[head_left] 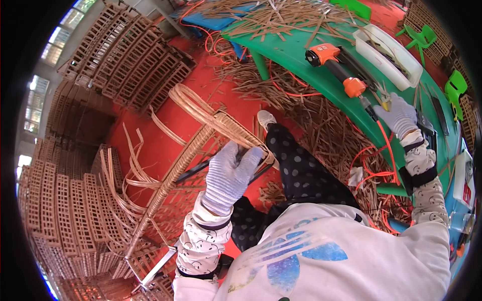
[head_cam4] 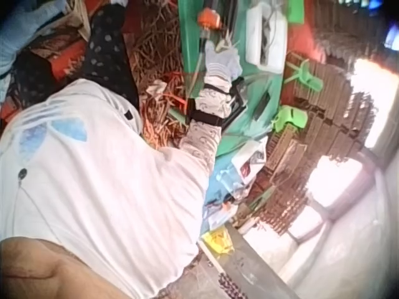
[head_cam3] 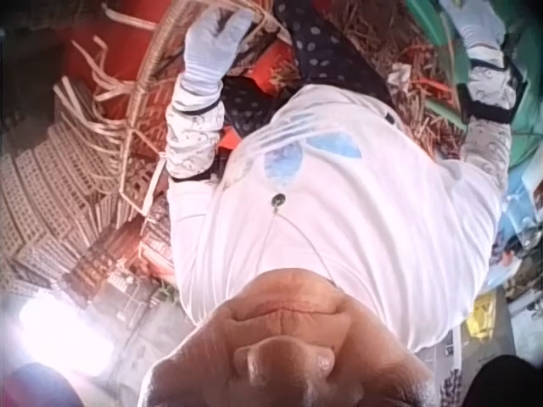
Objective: Assembling and securing wicker or rattan components to a furniture frame using manual weaving and a pneumatic staple gun.
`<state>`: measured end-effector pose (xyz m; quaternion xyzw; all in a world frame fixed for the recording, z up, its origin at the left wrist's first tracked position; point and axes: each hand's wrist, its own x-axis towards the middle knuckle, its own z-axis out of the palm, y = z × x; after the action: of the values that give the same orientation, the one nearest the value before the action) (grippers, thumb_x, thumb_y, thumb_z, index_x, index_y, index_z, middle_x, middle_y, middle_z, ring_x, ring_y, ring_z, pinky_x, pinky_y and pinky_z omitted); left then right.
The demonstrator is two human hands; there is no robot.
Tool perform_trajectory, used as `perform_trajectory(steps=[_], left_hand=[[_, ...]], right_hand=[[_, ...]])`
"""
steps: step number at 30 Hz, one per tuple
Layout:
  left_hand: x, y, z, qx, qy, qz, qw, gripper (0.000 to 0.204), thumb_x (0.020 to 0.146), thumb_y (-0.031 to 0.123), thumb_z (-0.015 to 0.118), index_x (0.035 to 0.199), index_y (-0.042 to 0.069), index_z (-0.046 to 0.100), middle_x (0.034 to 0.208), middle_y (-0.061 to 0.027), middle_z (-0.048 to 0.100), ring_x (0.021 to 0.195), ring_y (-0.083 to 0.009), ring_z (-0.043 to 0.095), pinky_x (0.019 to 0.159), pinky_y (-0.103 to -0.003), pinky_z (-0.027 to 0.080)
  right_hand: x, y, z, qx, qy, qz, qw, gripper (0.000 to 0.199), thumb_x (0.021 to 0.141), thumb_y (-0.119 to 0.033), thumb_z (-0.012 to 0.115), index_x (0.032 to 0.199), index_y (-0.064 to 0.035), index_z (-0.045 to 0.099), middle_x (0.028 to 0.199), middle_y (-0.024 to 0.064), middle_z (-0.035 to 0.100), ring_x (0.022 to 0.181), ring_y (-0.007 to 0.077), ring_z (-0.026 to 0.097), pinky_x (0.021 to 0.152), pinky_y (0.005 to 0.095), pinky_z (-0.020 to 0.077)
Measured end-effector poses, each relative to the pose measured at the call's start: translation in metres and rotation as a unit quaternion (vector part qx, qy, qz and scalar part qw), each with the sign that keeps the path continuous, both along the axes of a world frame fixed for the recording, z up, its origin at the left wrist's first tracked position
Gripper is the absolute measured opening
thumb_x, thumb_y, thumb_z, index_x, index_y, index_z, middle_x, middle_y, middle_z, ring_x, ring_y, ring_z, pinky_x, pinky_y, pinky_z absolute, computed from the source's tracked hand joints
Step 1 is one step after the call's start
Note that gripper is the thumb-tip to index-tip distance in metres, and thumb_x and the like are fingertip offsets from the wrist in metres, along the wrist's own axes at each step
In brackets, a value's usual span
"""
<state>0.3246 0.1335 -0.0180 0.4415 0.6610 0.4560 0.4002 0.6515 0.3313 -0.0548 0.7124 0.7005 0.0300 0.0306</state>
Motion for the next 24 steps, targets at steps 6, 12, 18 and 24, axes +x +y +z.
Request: perform_trajectory(steps=[6,12,18,24], left_hand=[[-0.004,0.003,-0.006,0.05,0.138,-0.017,0.989,0.019,0.082,0.017,0.062,0.077,0.0,0.055,0.056,-0.0031,0.048,0.051,-0.008,0.042,0.049,-0.025,0.038],[-0.002,-0.002,-0.001,0.029,0.198,0.0,0.98,0.022,0.081,0.02,0.064,0.079,0.0,0.056,0.059,-0.0023,0.051,0.055,-0.0068,0.044,0.051,-0.025,0.04],[-0.028,-0.011,0.01,-0.01,0.171,-0.044,0.984,0.025,0.08,0.023,0.065,0.087,0.0,0.057,0.076,-0.0094,0.059,0.071,-0.0151,0.057,0.067,-0.028,0.047],[-0.103,0.022,0.032,0.041,0.046,0.239,0.969,0.028,0.082,0.023,0.06,0.096,0.0,0.056,0.069,-0.0048,0.058,0.059,-0.0094,0.054,0.051,-0.023,0.045]], right_hand=[[0.005,0.016,-0.027,0.161,0.046,0.184,0.969,0.053,0.073,-0.041,0.061,0.111,-0.0064,0.047,0.105,0.0122,0.053,0.097,0.0309,0.052,0.079,0.0412,0.0418],[-0.113,-0.032,-0.012,0.072,0.429,0.44,0.785,0.027,0.075,-0.018,0.063,0.099,-0.0068,0.057,0.095,0.0133,0.06,0.085,0.0298,0.059,0.073,0.0363,0.0483],[-0.18,-0.087,0.002,-0.238,0.567,0.484,0.623,0.044,0.076,-0.017,0.066,0.114,-0.0037,0.05,0.084,0.0099,0.06,0.075,0.0177,0.063,0.067,0.0302,0.0494],[-0.194,-0.09,0.001,-0.216,0.542,0.485,0.652,0.053,0.074,-0.018,0.068,0.12,-0.0056,0.045,0.098,0.0134,0.061,0.085,0.0218,0.063,0.072,0.0318,0.049]])
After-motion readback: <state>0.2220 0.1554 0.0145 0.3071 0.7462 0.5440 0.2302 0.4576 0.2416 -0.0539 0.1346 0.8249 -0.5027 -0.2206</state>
